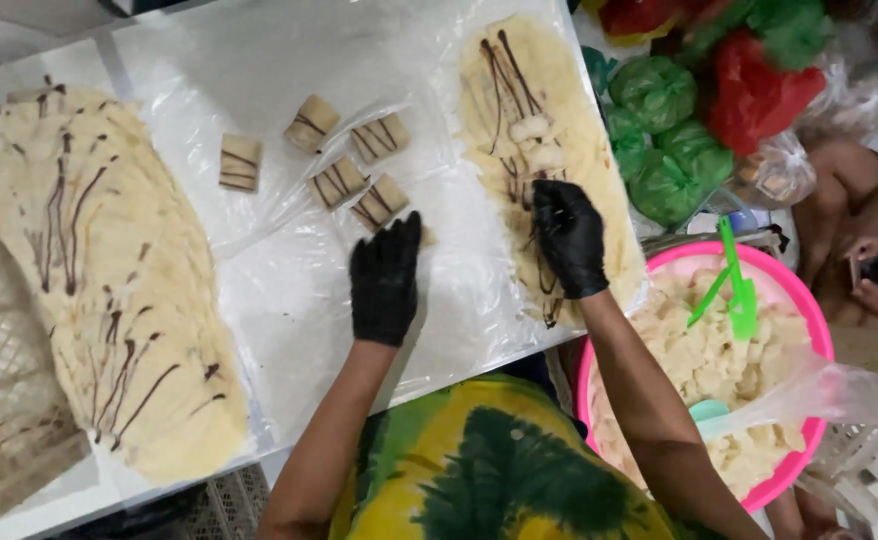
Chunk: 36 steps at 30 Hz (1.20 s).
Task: Rolling thin dough sheets with filling and arranging the finished pastries into a plastic tray.
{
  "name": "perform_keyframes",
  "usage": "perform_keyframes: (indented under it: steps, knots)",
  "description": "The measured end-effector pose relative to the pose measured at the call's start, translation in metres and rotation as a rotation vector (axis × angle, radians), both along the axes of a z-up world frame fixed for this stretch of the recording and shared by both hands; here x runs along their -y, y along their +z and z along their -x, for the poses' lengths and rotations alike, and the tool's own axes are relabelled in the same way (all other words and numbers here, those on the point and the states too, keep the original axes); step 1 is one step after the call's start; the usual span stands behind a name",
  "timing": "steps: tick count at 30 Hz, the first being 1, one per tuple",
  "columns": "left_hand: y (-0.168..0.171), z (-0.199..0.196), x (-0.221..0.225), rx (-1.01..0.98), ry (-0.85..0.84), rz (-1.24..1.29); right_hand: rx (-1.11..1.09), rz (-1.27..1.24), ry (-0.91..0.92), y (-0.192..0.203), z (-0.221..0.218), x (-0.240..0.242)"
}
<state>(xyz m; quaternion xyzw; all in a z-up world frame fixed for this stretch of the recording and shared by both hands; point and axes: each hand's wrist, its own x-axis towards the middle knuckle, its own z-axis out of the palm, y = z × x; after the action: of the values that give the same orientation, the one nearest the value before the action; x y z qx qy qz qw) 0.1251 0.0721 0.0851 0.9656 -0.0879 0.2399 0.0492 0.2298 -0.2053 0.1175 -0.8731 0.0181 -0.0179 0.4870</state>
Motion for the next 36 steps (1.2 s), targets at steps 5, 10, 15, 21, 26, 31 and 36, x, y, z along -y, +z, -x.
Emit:
perform_keyframes:
  steps: [5,10,15,21,26,31,36]
  knots:
    - [-0.013,-0.036,0.068,-0.122,-0.092,0.188,0.135,0.223,0.023,-0.005,-0.072,0.060]
    - [-0.070,-0.164,0.118,-0.018,-0.252,0.182,0.183,0.339,0.059,-0.015,-0.121,0.072]
    - [-0.104,-0.216,0.118,-0.171,-0.288,0.049,0.240,0.372,0.141,-0.038,-0.158,0.080]
    - [-0.078,-0.222,0.115,-0.015,-0.352,0.106,0.300,0.404,0.205,-0.064,-0.182,0.092]
    - [-0.051,-0.244,0.108,-0.347,-0.111,0.698,0.350,0.438,0.248,-0.084,-0.210,0.077]
    - [-0.058,-0.263,0.112,-0.283,0.064,0.684,0.410,0.474,0.301,-0.099,-0.228,0.045]
    - [-0.091,-0.263,0.123,-0.101,0.039,0.260,0.391,0.690,0.327,-0.062,-0.187,0.035]
